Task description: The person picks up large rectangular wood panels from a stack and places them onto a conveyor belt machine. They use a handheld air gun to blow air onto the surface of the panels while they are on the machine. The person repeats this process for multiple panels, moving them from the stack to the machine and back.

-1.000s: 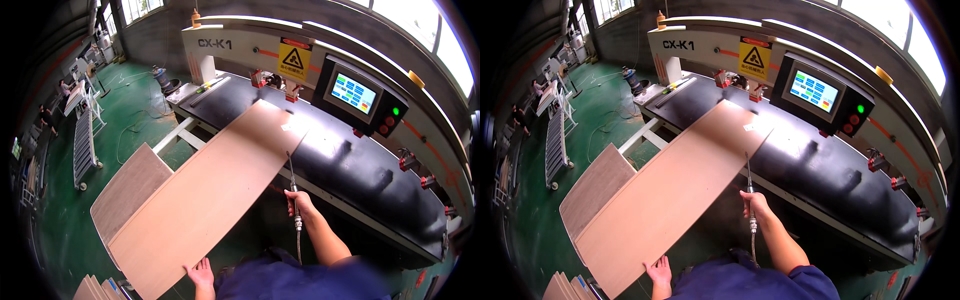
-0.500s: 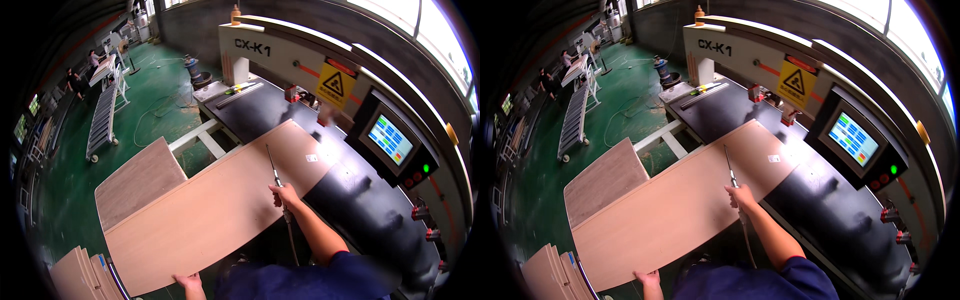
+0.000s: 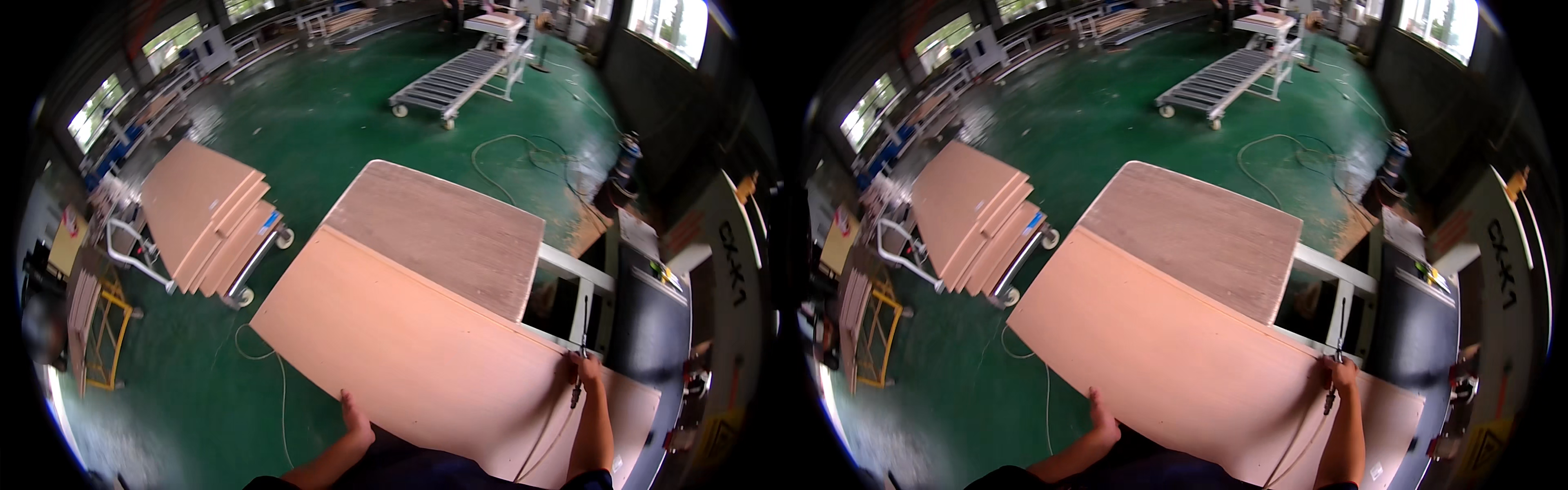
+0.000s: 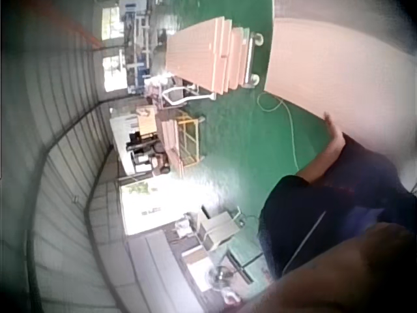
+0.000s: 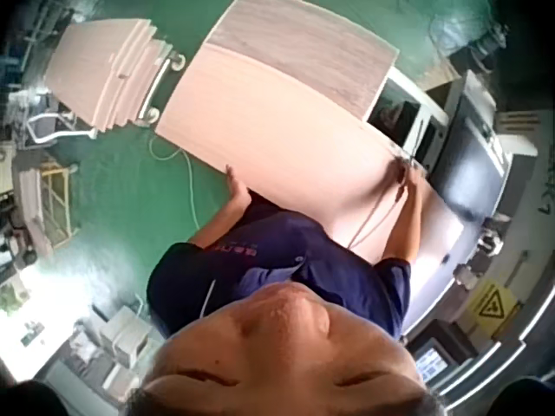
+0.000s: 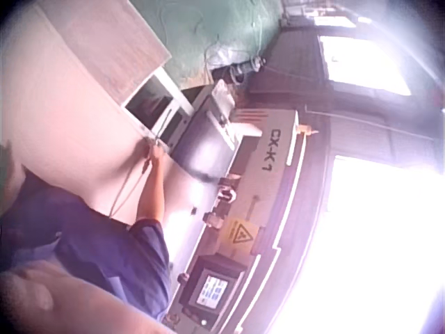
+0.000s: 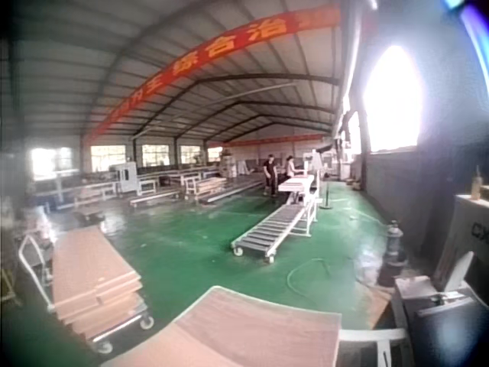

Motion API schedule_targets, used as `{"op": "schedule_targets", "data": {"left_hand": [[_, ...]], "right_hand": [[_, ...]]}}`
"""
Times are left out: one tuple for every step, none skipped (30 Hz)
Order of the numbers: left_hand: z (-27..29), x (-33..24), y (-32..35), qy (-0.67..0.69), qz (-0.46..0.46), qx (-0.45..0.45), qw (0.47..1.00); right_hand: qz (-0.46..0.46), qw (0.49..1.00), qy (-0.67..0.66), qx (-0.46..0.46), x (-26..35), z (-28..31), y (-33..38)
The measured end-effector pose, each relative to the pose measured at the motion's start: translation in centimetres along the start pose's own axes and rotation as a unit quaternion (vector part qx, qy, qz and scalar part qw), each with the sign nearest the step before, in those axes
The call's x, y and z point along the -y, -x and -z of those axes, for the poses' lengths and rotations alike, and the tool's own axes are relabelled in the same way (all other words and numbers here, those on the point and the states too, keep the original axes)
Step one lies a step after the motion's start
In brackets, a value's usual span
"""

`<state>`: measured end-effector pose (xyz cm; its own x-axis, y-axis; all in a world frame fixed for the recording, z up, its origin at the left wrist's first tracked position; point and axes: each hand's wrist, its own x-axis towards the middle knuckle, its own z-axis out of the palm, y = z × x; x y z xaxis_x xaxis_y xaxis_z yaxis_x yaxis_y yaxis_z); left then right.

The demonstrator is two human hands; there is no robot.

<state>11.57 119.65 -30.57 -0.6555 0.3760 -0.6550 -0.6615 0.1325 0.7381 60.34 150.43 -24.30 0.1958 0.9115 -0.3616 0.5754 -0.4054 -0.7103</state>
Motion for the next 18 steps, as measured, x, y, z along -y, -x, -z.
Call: {"op": "schedule_targets", "data": {"left_hand": [[-1.2, -0.4, 0.0, -0.011, 0.009, 0.007, 1.0], [-1.5, -1.2, 1.5, 0.02, -0.042, 0.019, 0.999], [-1.0, -1.2, 2.0, 0.046, -0.008, 0.046, 0.998], [-1.0, -0.8, 2.2, 0.069, 0.029, 0.084, 0.994], [-1.4, -0.3, 3.2, 0.102, 0.056, 0.125, 0.985], [-1.7, 0.0, 4.2, 0.132, 0.085, 0.162, 0.974], [-3.2, 0.1, 6.1, 0.17, 0.099, 0.207, 0.958], [-4.0, 0.2, 7.6, 0.205, 0.105, 0.244, 0.942], [-4.0, 1.5, 8.4, 0.225, 0.123, 0.249, 0.934], [-3.8, 2.2, 8.3, 0.217, 0.081, 0.24, 0.943], [-4.3, 2.6, 8.3, 0.209, 0.046, 0.244, 0.946], [-3.7, 2.4, 8.7, 0.214, 0.029, 0.228, 0.95], [-2.7, 2.1, 9.0, 0.218, 0.011, 0.21, 0.953], [-1.5, 1.7, 9.7, 0.224, -0.004, 0.19, 0.956], [-1.0, 0.5, 10.8, 0.236, 0.008, 0.199, 0.951], [0.2, -1.3, 12.4, 0.247, 0.016, 0.2, 0.948], [1.5, -2.3, 13.4, 0.262, 0.02, 0.199, 0.944], [3.4, -1.7, 13.0, 0.266, 0.02, 0.175, 0.948]], "right_hand": [[0.016, 0.999, -0.038, -0.004, -5.4, 0.8, -3.7], [-0.005, 0.996, -0.063, 0.061, -3.5, 0.1, -3.6], [-0.026, 0.989, -0.083, 0.123, -1.3, 0.5, -3.0], [-0.028, 0.989, -0.085, 0.12, -0.9, 1.0, -3.3], [-0.032, 0.989, -0.087, 0.116, -1.4, 1.4, -3.4], [-0.004, 0.99, -0.076, 0.118, -1.6, 1.5, -3.4], [0.017, 0.991, -0.08, 0.109, -3.1, 1.6, -4.6], [0.012, 0.989, -0.088, 0.114, -2.2, 0.9, -4.8], [0.004, 0.989, -0.094, 0.116, -2.0, 0.7, -4.5], [0.028, 0.989, -0.097, 0.111, -2.0, 0.0, -4.8], [0.051, 0.994, -0.084, 0.039, -5.2, 0.6, -7.1], [0.06, 0.994, -0.089, 0.018, -3.7, -0.3, -6.2], [0.069, 0.993, -0.095, -0.001, -2.9, -1.1, -4.3], [0.066, 0.99, -0.106, 0.071, 1.1, -1.2, -0.4], [0.085, 0.99, -0.109, 0.018, 1.6, -1.5, 1.3], [0.091, 0.99, -0.108, 0.027, 2.3, -2.0, 2.7], [0.1, 0.988, -0.107, 0.041, 3.2, -2.7, 3.6], [0.106, 0.988, -0.107, 0.04, 4.4, -3.9, 4.5]]}}
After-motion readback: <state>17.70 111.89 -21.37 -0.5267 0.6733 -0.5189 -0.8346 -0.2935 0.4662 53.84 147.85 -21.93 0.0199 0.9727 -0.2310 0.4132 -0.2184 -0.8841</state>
